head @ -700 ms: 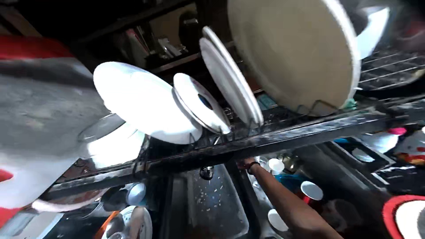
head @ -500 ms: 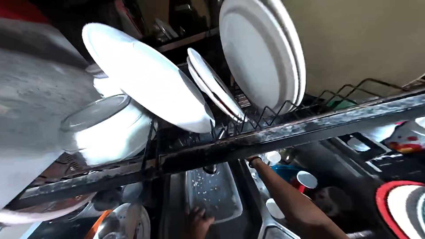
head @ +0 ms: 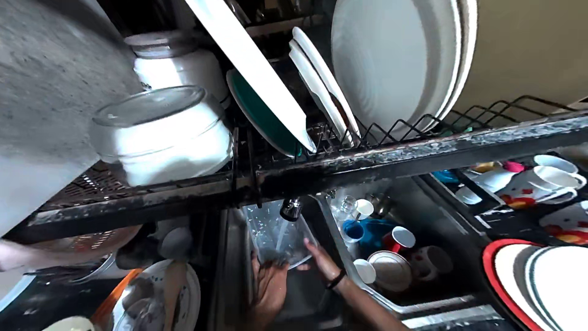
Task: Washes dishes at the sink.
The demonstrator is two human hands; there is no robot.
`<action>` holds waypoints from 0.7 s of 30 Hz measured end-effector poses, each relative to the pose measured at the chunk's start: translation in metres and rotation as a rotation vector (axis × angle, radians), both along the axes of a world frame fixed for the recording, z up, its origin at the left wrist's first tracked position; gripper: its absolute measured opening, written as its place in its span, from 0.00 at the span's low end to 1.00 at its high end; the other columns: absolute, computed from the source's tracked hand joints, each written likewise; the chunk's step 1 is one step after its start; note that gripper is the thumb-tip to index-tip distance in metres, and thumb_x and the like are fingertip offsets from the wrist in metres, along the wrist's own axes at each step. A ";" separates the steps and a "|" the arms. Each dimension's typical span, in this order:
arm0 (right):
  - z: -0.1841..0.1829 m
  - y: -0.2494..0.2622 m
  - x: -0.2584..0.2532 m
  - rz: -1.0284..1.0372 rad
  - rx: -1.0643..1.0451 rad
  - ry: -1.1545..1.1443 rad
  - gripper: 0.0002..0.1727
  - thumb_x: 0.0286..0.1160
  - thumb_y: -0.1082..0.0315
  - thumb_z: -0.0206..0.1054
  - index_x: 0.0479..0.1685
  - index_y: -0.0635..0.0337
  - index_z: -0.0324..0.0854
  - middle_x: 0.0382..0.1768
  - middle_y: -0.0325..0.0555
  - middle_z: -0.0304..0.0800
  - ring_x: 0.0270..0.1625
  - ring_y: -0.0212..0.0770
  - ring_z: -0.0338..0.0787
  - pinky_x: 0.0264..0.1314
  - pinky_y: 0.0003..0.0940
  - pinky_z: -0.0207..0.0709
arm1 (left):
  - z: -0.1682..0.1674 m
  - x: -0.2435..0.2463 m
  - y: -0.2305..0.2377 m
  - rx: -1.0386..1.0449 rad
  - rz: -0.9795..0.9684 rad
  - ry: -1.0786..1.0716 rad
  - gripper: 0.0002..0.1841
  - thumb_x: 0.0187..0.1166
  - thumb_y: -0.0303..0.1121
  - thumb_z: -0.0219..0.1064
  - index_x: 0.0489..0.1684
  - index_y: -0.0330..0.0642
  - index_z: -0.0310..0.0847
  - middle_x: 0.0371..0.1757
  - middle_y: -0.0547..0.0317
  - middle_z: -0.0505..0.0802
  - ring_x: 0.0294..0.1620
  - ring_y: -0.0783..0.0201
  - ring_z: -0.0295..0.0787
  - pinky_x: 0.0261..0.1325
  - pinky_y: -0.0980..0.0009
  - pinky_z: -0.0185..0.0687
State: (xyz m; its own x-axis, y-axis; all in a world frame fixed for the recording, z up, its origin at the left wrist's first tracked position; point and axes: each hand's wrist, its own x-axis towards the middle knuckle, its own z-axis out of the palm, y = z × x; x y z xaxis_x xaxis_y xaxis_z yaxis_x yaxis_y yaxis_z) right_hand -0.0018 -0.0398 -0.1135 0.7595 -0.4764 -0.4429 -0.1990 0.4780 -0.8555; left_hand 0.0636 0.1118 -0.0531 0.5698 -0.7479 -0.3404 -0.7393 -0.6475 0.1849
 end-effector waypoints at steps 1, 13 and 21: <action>-0.002 0.013 -0.001 -0.042 0.051 -0.035 0.36 0.91 0.59 0.55 0.93 0.56 0.43 0.69 0.63 0.79 0.52 0.52 0.92 0.45 0.47 0.89 | 0.000 -0.004 -0.006 -0.005 0.036 0.045 0.19 0.88 0.30 0.56 0.73 0.45 0.83 0.63 0.44 0.93 0.74 0.42 0.83 0.89 0.30 0.24; 0.032 0.005 0.020 0.426 -0.774 0.046 0.34 0.88 0.50 0.56 0.89 0.58 0.63 0.83 0.62 0.71 0.79 0.57 0.78 0.81 0.57 0.68 | -0.032 0.032 -0.055 -1.139 1.033 1.154 0.11 0.93 0.30 0.49 0.54 0.35 0.76 0.32 0.56 0.86 0.28 0.68 0.83 0.33 0.72 0.83; 0.015 0.019 0.001 0.334 -1.046 0.134 0.54 0.68 0.38 0.74 0.93 0.56 0.55 0.83 0.72 0.64 0.57 0.67 0.90 0.54 0.60 0.85 | -0.014 0.052 -0.071 -0.853 0.966 1.138 0.24 0.95 0.48 0.46 0.56 0.35 0.80 0.38 0.51 0.89 0.35 0.63 0.86 0.39 0.66 0.85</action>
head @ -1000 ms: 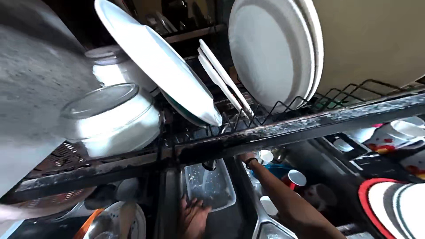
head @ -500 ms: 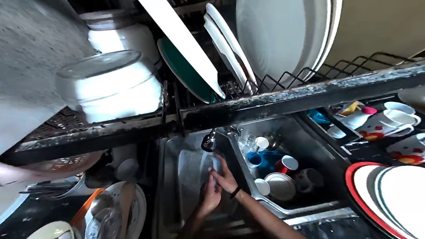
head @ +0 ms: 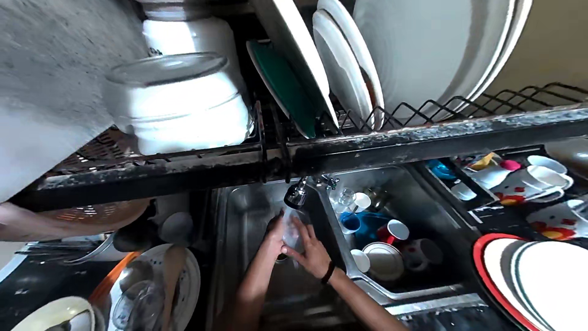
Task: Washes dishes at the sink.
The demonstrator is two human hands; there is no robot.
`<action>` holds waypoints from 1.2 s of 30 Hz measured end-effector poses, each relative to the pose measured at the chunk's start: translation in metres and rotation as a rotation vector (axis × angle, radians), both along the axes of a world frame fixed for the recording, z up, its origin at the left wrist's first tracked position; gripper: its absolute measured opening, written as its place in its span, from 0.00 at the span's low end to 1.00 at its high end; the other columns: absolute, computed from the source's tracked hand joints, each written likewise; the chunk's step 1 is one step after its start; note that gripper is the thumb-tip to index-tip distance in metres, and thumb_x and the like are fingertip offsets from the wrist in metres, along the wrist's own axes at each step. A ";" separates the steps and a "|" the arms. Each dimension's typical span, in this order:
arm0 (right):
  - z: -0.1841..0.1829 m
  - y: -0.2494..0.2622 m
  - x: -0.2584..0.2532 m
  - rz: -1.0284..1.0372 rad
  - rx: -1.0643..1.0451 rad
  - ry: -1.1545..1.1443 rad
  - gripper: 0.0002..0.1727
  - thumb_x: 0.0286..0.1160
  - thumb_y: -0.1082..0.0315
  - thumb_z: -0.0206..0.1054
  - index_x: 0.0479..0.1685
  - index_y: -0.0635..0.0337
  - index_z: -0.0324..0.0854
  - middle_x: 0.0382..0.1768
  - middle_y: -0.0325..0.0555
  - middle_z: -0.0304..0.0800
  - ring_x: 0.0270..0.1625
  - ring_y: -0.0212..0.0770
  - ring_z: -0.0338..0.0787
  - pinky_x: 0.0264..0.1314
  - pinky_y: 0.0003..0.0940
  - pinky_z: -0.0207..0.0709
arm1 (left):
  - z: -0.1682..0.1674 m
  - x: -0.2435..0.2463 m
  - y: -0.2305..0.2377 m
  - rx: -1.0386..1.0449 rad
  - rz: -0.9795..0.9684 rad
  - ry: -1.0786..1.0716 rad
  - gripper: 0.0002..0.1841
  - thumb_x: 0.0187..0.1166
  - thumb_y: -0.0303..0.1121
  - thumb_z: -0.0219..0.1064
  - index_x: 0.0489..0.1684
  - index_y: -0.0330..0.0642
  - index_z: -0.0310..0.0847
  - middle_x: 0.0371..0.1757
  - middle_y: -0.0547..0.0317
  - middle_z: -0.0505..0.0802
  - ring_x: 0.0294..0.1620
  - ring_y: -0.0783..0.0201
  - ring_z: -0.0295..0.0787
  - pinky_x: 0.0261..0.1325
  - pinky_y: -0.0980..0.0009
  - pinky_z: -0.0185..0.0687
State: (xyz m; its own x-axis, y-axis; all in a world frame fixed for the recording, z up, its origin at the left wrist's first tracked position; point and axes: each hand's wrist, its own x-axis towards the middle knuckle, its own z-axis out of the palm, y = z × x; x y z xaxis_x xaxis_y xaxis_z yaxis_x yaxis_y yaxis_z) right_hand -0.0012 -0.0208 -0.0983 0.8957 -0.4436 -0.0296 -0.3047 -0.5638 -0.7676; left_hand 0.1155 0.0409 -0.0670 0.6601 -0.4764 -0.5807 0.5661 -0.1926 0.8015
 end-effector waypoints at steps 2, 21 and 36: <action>-0.014 -0.012 -0.004 -0.059 0.074 -0.095 0.58 0.62 0.47 0.81 0.92 0.63 0.52 0.81 0.73 0.67 0.65 0.65 0.87 0.64 0.58 0.83 | 0.005 -0.001 0.002 -0.056 -0.238 0.033 0.22 0.95 0.45 0.48 0.67 0.35 0.76 0.45 0.50 0.90 0.42 0.62 0.87 0.47 0.64 0.84; -0.042 -0.003 -0.028 -0.548 1.113 -0.491 0.42 0.76 0.75 0.53 0.93 0.49 0.40 0.57 0.56 0.86 0.44 0.49 0.93 0.35 0.46 0.90 | -0.035 -0.020 -0.038 0.184 -0.712 -0.919 0.19 0.89 0.26 0.51 0.73 0.29 0.78 0.75 0.34 0.82 0.80 0.43 0.74 0.86 0.54 0.65; -0.010 -0.039 0.012 -0.362 0.664 -0.298 0.43 0.79 0.60 0.70 0.92 0.62 0.52 0.82 0.61 0.70 0.74 0.48 0.82 0.73 0.43 0.79 | -0.072 -0.042 0.094 0.473 -0.962 -0.849 0.25 0.92 0.46 0.53 0.74 0.33 0.78 0.62 0.35 0.90 0.68 0.39 0.87 0.75 0.42 0.75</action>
